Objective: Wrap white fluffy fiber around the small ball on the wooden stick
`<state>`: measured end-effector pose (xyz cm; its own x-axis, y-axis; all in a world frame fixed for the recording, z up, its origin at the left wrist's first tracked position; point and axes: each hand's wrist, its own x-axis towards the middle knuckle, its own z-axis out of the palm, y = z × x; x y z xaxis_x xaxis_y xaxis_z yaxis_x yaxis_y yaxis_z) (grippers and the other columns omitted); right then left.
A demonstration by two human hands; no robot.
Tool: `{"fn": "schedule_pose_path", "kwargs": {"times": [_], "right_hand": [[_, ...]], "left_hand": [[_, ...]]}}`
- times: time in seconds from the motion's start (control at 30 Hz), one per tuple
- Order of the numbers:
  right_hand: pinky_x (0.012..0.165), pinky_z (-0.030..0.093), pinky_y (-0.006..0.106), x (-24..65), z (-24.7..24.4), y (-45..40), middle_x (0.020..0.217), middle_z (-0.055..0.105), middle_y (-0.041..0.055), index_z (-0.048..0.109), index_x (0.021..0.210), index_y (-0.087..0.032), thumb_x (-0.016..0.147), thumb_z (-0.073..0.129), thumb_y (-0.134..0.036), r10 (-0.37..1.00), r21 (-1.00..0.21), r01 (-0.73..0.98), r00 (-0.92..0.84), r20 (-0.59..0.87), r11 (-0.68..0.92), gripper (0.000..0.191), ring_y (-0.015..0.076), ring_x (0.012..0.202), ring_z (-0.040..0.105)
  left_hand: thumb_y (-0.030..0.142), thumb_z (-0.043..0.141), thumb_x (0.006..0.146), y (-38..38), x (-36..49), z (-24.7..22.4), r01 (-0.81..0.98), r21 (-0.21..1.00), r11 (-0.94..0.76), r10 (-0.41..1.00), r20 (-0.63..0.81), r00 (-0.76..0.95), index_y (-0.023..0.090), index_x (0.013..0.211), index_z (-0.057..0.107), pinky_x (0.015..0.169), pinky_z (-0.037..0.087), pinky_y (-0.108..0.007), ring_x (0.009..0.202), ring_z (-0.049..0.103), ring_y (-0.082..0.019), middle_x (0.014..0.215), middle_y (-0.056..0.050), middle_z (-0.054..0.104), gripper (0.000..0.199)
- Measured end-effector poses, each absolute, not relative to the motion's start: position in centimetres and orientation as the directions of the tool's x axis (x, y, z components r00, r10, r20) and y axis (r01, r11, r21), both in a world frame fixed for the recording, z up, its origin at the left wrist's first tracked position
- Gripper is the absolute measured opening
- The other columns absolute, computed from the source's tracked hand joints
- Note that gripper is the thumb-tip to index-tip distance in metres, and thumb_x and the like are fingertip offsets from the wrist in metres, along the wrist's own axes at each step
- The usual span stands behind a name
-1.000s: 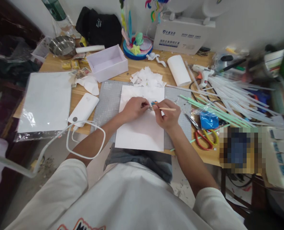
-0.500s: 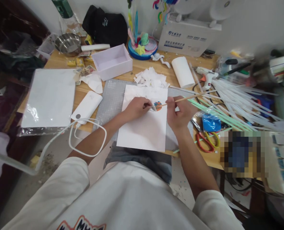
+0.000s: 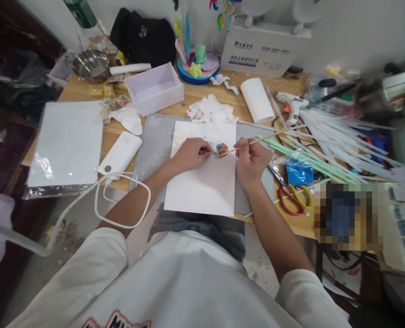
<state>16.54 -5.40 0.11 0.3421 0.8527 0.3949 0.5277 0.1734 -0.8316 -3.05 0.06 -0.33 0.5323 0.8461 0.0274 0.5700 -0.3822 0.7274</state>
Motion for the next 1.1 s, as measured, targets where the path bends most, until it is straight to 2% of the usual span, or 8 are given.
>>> {"fn": "schedule_pose_path", "kwargs": {"times": [0.2, 0.47, 0.63, 0.73, 0.87, 1.0, 1.1], "right_hand": [[0.057, 0.040, 0.026, 16.4, 0.0, -5.5, 0.056, 0.060, -0.0022, 0.070, 0.072, -0.020, 0.098, 0.052, -0.053, 0.822, -0.821, 0.537, 0.368, 0.435, 0.194, 0.046, 0.0097, 0.054, 0.053], [0.057, 0.042, 0.026, 16.0, 0.2, -5.3, 0.059, 0.065, -0.0004, 0.070, 0.073, -0.020, 0.097, 0.050, -0.058, 0.863, -0.829, 0.536, 0.332, 0.380, 0.159, 0.049, 0.0108, 0.055, 0.059], [0.058, 0.042, 0.027, 16.5, 0.3, -5.3, 0.055, 0.060, -0.0019, 0.069, 0.072, -0.020, 0.098, 0.048, -0.058, 0.792, -0.844, 0.505, 0.434, 0.429, 0.181, 0.051, 0.0110, 0.054, 0.057], [0.058, 0.040, 0.027, 16.7, 0.2, -5.3, 0.054, 0.057, -0.0028, 0.067, 0.069, -0.020, 0.098, 0.048, -0.058, 0.768, -0.849, 0.492, 0.464, 0.442, 0.192, 0.051, 0.0102, 0.051, 0.053], [0.058, 0.040, 0.028, 16.8, 0.0, -5.3, 0.054, 0.056, -0.0024, 0.067, 0.069, -0.020, 0.098, 0.049, -0.058, 0.792, -0.832, 0.529, 0.431, 0.433, 0.166, 0.051, 0.0105, 0.053, 0.052], [0.058, 0.040, 0.027, 16.6, -0.1, -5.3, 0.055, 0.058, -0.0019, 0.068, 0.070, -0.019, 0.098, 0.048, -0.057, 0.823, -0.825, 0.541, 0.385, 0.417, 0.165, 0.051, 0.0101, 0.053, 0.052], [0.058, 0.041, 0.026, 16.4, -0.1, -5.4, 0.056, 0.060, -0.0020, 0.070, 0.072, -0.019, 0.098, 0.048, -0.056, 0.846, -0.828, 0.537, 0.359, 0.395, 0.159, 0.050, 0.0097, 0.052, 0.054]], "left_hand": [[0.015, 0.066, 0.085, -0.2, -2.7, -0.5, 0.564, 0.748, -0.349, 0.861, 0.018, 0.509, 0.016, 0.088, 0.076, 0.067, 0.044, -0.025, 0.071, 0.061, -0.013, 0.084, -0.004, 0.073, 0.011], [0.020, 0.066, 0.086, -0.3, -2.5, -0.5, 0.545, 0.775, -0.320, 0.879, 0.029, 0.475, 0.017, 0.088, 0.077, 0.068, 0.044, -0.026, 0.073, 0.062, -0.014, 0.084, -0.004, 0.074, 0.011], [0.019, 0.068, 0.084, -0.9, -2.6, -0.3, 0.500, 0.802, -0.329, 0.872, 0.054, 0.486, 0.018, 0.101, 0.072, 0.066, 0.045, -0.025, 0.067, 0.060, -0.011, 0.087, -0.002, 0.073, 0.018], [0.026, 0.073, 0.082, -1.4, -2.5, -0.2, 0.535, 0.727, -0.431, 0.829, 0.085, 0.552, 0.020, 0.107, 0.069, 0.066, 0.045, -0.026, 0.072, 0.062, -0.013, 0.095, -0.002, 0.072, 0.026], [0.033, 0.072, 0.087, -1.7, -2.3, -0.4, 0.599, 0.599, -0.531, 0.796, 0.112, 0.594, 0.022, 0.107, 0.069, 0.072, 0.045, -0.028, 0.091, 0.066, -0.019, 0.103, -0.004, 0.071, 0.023], [0.036, 0.073, 0.089, -1.8, -2.2, -0.7, 0.601, 0.599, -0.529, 0.804, 0.129, 0.580, 0.022, 0.102, 0.070, 0.075, 0.045, -0.029, 0.093, 0.066, -0.019, 0.103, -0.003, 0.071, 0.019], [0.042, 0.074, 0.088, -1.9, -1.9, -0.6, 0.639, 0.560, -0.528, 0.813, 0.115, 0.571, 0.021, 0.101, 0.070, 0.068, 0.043, -0.029, 0.093, 0.067, -0.020, 0.106, -0.005, 0.071, 0.025]]}}
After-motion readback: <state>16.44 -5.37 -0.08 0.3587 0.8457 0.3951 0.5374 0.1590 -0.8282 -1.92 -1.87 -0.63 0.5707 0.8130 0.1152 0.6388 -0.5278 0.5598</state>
